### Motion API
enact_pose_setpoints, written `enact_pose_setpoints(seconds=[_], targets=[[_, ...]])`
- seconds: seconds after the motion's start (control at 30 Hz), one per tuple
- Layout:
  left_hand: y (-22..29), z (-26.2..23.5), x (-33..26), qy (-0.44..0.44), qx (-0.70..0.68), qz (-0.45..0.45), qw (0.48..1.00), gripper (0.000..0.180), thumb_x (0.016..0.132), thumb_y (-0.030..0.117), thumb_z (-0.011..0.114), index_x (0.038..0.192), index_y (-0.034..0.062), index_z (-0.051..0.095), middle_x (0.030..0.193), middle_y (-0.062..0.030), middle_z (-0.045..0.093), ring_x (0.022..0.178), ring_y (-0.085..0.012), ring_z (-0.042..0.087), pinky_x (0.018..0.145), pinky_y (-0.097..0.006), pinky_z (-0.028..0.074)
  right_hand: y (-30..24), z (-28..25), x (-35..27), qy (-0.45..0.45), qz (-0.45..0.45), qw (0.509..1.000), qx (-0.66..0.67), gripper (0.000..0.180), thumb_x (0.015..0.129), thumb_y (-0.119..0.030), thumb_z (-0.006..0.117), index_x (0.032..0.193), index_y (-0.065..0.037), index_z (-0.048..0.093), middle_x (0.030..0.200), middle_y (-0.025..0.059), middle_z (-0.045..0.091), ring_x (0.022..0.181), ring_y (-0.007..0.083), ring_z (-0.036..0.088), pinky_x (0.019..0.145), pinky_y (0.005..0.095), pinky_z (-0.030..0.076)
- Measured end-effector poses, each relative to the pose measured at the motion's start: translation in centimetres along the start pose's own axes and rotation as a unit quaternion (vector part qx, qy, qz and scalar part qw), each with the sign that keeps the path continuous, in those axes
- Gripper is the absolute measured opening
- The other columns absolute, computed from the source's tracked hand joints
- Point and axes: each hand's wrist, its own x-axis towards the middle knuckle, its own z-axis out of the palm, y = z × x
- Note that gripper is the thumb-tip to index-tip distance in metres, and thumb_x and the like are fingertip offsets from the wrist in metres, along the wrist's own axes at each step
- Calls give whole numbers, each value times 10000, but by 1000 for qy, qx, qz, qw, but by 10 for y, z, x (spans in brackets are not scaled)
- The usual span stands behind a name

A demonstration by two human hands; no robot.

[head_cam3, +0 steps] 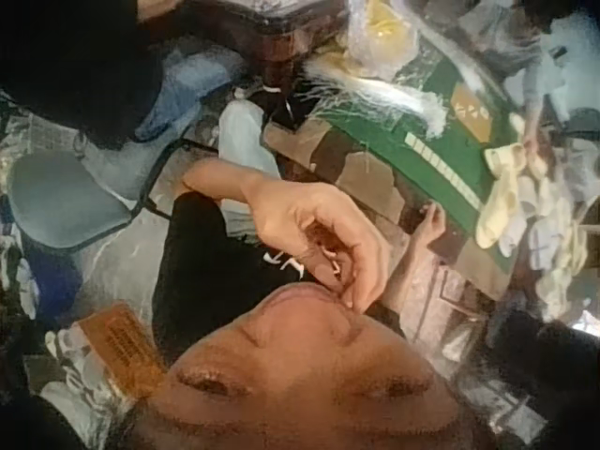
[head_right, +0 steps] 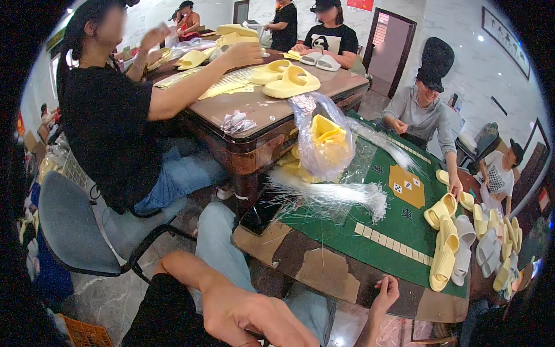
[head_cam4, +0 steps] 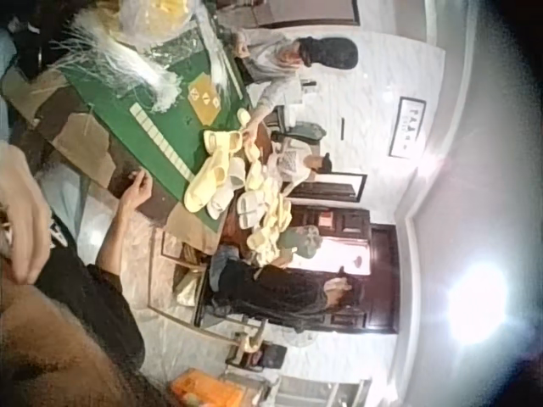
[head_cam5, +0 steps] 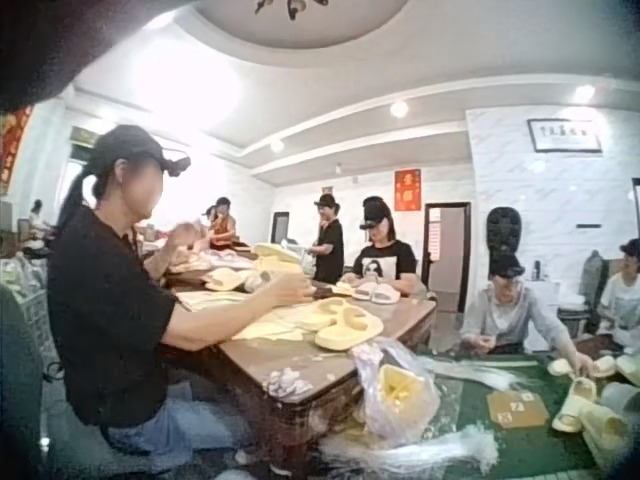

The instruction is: The person attaches pairs of slippers together by threading plastic fasteners through them by hand.

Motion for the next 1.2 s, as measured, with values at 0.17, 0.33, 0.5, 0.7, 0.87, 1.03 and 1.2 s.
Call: enact_pose_setpoints(seconds=[0.17,0.33,0.5,0.7,0.87,1.03,1.2], targets=[[20,9,-2,-4,111,-128,986,176,880,-36,520,1042,-37,590,1083,-117,530,928,-168,540,756,-266,430,-2,2,1,-3,-4,1000,-14,144,915,-105,522,862,4,599,688,13,539,594,68,493,524,201,408],[18,8,-6,-10,123,-100,987,104,861,-34,549,949,-25,604,973,-97,556,851,-164,542,702,-262,423,-4,0,-2,4,6,1000,-21,152,918,-108,515,875,9,602,685,17,547,589,71,498,532,203,414],[16,1,-2,15,75,-27,997,93,866,-42,529,873,-7,615,935,-104,567,776,-170,520,641,-279,389,-7,3,0,2,11,999,-40,161,919,-119,519,869,6,606,679,15,547,585,72,501,533,209,425],[46,14,29,9,107,-19,994,171,872,-49,487,949,-25,638,953,-129,593,864,-241,557,734,-308,419,-5,3,3,7,0,1000,-29,166,918,-130,526,899,13,609,688,22,556,592,75,504,543,205,424],[54,13,39,-39,136,-24,990,176,876,-57,470,910,-11,636,917,-109,602,824,-240,558,731,-321,418,-3,5,1,22,19,999,-32,158,913,-115,523,906,14,615,692,23,562,591,75,506,543,201,417],[47,7,44,-1,58,4,998,169,877,-58,482,900,1,638,894,-106,613,817,-238,566,733,-315,419,-3,3,3,22,28,999,-31,150,908,-106,529,912,13,620,699,30,580,575,73,511,534,204,423],[24,-7,44,-34,87,108,990,225,939,51,436,915,12,656,950,-116,625,824,-244,568,774,-342,407,-3,6,5,19,20,998,-53,154,908,-111,533,916,19,616,708,36,591,576,75,517,532,203,427]])
